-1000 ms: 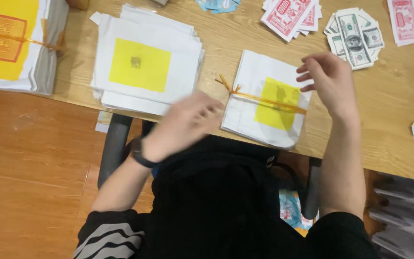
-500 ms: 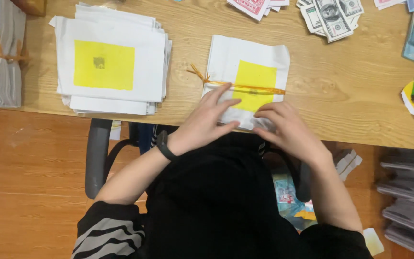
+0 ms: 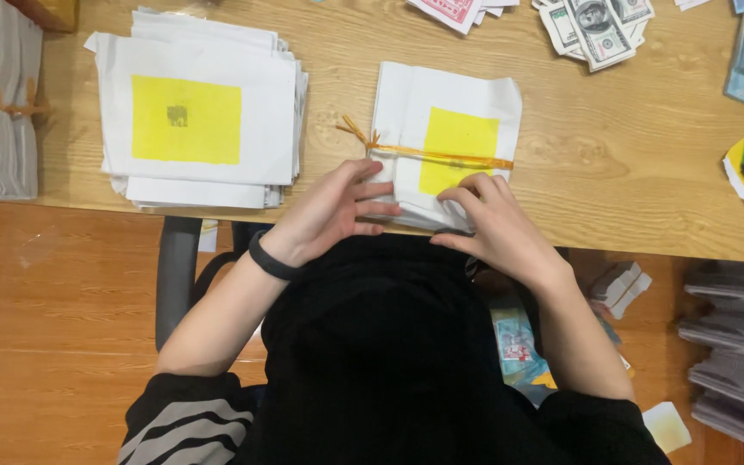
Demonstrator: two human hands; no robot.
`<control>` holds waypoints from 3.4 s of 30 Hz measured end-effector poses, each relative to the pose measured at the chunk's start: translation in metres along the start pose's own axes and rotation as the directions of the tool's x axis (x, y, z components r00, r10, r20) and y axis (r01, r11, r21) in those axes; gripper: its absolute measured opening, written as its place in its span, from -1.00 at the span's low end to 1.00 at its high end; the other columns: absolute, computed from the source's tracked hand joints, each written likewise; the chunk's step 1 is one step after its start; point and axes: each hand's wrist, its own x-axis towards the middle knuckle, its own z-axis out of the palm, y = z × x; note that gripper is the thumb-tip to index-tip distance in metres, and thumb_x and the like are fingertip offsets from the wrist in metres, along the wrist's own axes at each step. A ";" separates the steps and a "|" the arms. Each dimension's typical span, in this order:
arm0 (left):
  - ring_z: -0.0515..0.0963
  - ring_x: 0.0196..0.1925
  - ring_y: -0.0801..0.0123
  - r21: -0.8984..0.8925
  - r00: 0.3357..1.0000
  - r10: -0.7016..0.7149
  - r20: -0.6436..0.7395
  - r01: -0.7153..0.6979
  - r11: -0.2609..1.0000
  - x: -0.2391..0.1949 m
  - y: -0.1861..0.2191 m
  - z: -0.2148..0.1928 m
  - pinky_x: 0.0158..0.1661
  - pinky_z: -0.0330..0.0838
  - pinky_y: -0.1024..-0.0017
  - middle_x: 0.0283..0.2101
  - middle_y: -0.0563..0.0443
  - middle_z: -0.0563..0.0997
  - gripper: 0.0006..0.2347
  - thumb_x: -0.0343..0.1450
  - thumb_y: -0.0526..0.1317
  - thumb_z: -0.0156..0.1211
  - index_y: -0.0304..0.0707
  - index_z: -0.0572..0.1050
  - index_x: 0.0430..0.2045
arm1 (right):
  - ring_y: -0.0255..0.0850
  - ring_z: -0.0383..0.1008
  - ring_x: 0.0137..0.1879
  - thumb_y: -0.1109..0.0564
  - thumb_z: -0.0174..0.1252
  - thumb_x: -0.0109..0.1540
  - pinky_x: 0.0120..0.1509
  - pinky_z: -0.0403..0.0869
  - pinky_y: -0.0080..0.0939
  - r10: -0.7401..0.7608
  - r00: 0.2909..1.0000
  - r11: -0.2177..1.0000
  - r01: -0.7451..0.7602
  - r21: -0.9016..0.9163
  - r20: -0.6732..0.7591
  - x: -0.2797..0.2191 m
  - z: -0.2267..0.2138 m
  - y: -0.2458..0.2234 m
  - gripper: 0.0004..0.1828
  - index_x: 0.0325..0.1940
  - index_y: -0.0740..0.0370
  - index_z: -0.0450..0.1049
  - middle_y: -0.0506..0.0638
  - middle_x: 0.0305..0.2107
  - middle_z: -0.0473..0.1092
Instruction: Bundling stacks of ritual paper using rubber bands and ties
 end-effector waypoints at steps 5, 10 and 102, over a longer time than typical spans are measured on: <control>0.63 -0.34 0.16 -0.022 0.995 0.010 0.099 -0.008 1.000 0.017 0.000 0.000 -0.48 0.59 0.33 0.19 -0.43 0.29 -0.23 0.40 0.21 -0.14 -0.44 -0.12 0.34 | 0.05 0.30 0.04 -0.02 0.42 -0.02 0.15 0.37 -0.04 0.018 1.000 0.999 -0.018 0.033 -0.017 0.002 -0.004 -0.004 -0.35 0.11 0.08 0.38 0.05 -0.15 0.24; 0.64 -0.50 0.19 -0.115 0.983 0.059 0.171 -0.039 0.993 0.011 0.008 0.014 -0.56 0.60 0.28 0.20 -0.47 0.34 -0.21 0.38 0.24 -0.14 -0.42 -0.12 0.33 | 0.02 0.37 -0.02 -0.06 0.42 0.03 0.07 0.41 -0.06 0.080 0.990 0.995 -0.072 0.076 -0.115 0.001 0.012 0.013 -0.46 0.00 0.10 0.41 0.00 -0.23 0.30; 0.33 -0.47 0.42 0.956 0.567 0.795 -0.216 -0.042 0.290 -0.074 0.111 -0.154 -0.43 0.17 0.39 -0.37 0.06 0.51 -0.67 0.37 -0.37 -0.22 -0.28 0.45 -0.04 | -0.51 0.25 -0.30 0.06 0.02 0.32 -0.21 0.20 -0.54 0.609 0.714 0.411 0.090 0.907 -0.347 0.004 -0.047 -0.004 -0.93 -0.21 0.03 0.30 -0.25 -0.41 0.31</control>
